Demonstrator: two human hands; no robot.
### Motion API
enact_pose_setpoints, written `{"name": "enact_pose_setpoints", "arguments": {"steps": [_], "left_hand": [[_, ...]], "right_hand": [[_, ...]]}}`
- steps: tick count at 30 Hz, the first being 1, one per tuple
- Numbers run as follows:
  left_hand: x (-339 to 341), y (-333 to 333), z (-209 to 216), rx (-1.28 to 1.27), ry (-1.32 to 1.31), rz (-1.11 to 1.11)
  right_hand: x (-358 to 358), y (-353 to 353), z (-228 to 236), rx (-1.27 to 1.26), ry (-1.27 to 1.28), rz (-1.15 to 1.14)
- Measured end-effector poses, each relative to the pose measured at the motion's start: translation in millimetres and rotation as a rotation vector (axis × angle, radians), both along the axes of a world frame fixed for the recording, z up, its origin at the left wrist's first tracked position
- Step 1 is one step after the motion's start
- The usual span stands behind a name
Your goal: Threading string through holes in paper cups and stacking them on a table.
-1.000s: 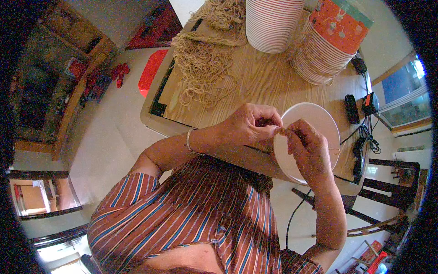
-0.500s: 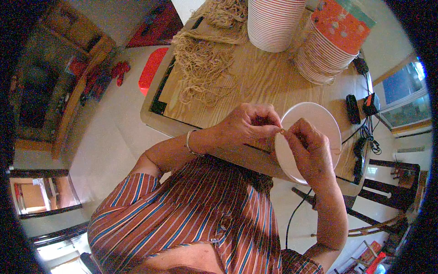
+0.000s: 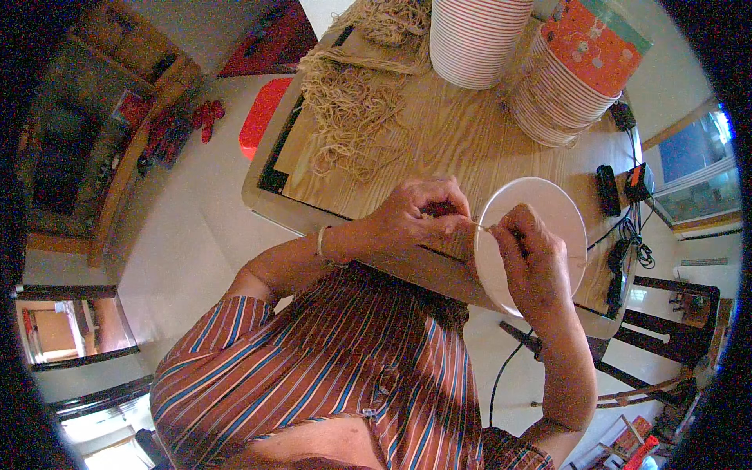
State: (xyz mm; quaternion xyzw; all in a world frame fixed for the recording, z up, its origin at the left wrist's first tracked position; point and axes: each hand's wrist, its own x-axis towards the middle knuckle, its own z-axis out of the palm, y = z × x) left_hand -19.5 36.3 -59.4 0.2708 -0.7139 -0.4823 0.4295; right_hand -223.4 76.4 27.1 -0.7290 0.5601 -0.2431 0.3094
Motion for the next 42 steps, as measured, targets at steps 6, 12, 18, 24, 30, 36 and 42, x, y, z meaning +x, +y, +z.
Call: {"name": "enact_pose_setpoints", "arguments": {"steps": [6,12,18,24,30,36,42], "left_hand": [[-10.8,13.4,-13.6,-0.149,-0.023,0.107],[-16.4,18.7,-6.7,-0.105,0.021,0.161],[-1.8,15.4,-0.1,0.073,0.017,0.158],[0.8,10.2,15.9,0.138,0.101,-0.007],[-4.8,8.5,6.8,0.145,0.100,-0.070],[-1.6,3.5,2.3,0.089,0.195,-0.180],[-2.7,-2.5,-3.0,0.030,0.220,-0.166]], "right_hand": [[4.7,2.0,-1.8,0.100,-0.168,-0.034],[9.1,-1.4,0.0,0.195,-0.226,-0.056],[8.7,-6.0,-3.0,0.026,-0.138,0.059],[9.4,-7.5,-2.3,0.044,-0.177,0.090],[12.9,-6.7,4.9,0.065,-0.112,0.074],[11.8,-4.7,6.7,0.211,-0.169,0.065],[15.1,-6.6,21.9,0.538,-0.332,-0.102]]}}
